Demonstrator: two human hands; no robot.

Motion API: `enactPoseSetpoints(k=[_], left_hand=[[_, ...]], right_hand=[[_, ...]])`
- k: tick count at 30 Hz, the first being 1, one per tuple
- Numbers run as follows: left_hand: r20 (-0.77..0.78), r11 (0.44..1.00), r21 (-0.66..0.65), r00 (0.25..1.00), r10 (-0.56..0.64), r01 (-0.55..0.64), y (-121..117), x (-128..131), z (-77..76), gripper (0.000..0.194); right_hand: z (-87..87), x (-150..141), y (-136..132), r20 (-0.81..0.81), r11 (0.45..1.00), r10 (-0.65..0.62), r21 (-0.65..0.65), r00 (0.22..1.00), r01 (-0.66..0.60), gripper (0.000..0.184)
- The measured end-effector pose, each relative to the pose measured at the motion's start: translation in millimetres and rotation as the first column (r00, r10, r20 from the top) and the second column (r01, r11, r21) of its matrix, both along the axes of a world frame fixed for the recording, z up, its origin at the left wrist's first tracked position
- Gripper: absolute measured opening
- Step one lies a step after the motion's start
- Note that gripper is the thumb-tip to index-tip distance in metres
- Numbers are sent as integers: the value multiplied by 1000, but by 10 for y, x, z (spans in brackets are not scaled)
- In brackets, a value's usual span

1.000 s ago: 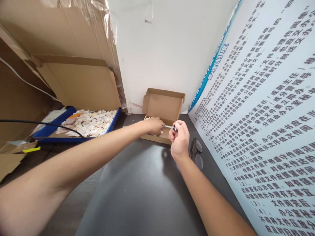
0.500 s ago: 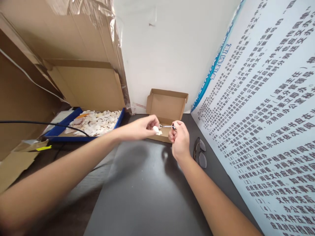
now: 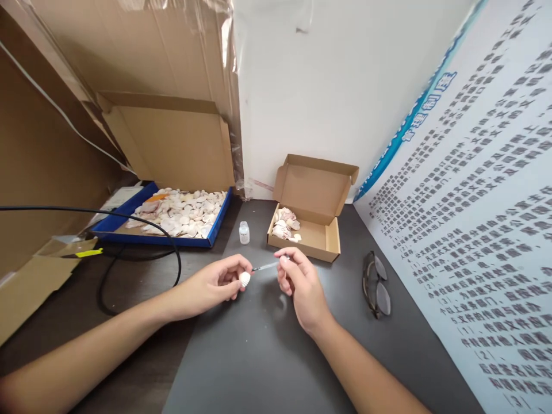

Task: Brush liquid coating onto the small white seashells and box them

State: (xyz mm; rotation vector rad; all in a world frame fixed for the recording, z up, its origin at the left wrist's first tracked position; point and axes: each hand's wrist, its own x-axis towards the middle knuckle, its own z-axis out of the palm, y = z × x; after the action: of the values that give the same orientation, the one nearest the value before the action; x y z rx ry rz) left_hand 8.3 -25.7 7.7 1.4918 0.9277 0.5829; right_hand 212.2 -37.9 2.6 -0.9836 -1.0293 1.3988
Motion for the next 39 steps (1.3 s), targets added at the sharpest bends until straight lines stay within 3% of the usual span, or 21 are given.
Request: enactPoseSetpoints(k=[4, 15, 25, 39], left_hand=[[8, 998, 15, 998, 64, -64, 24, 2, -54, 24], [-57, 997, 74, 998, 33, -28, 35, -69, -62, 12], [-61, 996, 92, 998, 19, -13, 29, -88, -65, 16], [39, 999, -34, 999, -13, 14, 24, -98, -23, 21]], right_hand=[[-65, 54, -64, 121, 994, 105, 13, 987, -107, 22], [-26, 58, -102, 458, 976, 56, 161, 887, -144, 9], [5, 78, -101, 515, 977, 7, 179, 857, -115, 10], [6, 108, -116, 543, 965, -32, 236, 839, -116, 7]])
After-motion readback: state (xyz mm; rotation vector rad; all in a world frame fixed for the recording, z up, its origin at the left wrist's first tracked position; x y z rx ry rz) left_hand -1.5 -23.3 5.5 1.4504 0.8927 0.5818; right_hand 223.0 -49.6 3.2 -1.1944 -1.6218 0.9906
